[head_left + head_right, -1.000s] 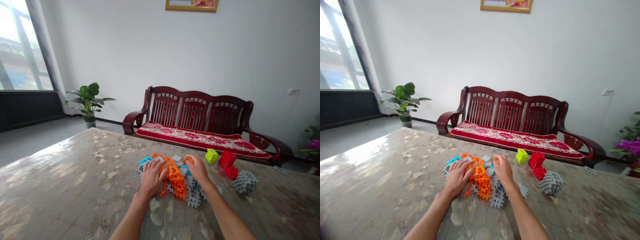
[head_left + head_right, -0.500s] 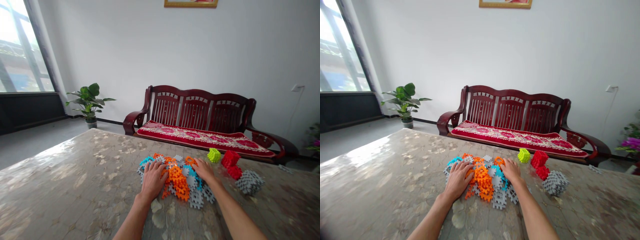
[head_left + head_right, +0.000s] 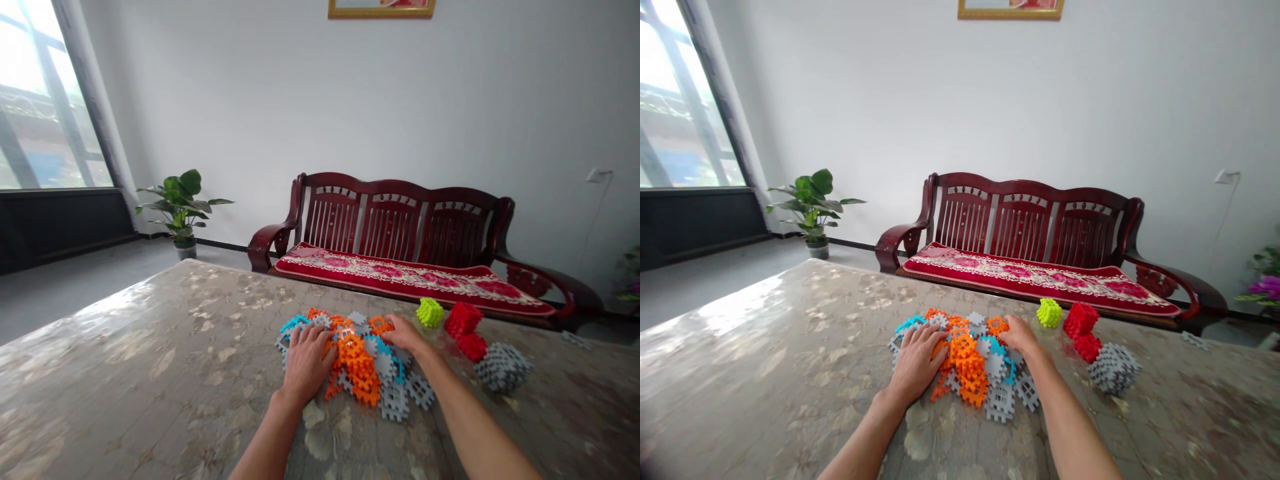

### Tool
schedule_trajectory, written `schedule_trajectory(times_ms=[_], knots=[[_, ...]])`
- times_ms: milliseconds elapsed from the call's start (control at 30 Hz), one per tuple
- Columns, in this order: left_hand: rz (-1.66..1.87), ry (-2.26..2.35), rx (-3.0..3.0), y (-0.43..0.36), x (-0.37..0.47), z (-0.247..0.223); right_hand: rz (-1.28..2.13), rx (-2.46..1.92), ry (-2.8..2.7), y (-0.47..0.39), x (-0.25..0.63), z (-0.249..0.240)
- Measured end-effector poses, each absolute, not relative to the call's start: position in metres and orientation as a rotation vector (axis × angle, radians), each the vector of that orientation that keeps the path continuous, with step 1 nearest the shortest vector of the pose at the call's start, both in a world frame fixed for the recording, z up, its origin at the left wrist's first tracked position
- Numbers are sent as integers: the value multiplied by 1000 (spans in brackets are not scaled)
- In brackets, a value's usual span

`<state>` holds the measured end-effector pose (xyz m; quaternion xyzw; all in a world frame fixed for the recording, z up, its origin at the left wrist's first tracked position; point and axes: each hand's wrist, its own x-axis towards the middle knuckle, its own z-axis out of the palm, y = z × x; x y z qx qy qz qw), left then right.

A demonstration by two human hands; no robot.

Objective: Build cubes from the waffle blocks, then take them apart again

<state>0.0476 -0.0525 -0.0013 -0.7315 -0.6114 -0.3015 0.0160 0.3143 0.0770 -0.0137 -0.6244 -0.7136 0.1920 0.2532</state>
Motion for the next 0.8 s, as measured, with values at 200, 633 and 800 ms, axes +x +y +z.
schedule_trajectory(times_ms=[200,633,800], knots=[[-935,-1921,-2278,-53,48,-1,820,-1635,-1764,67,314,-13],[-948,-1869,-2265,-52,47,-3,1061,-1417,-1459,22,296,32],[-989,-1890,-2264,-50,47,-4,1187,-1291,-1509,5,276,39]])
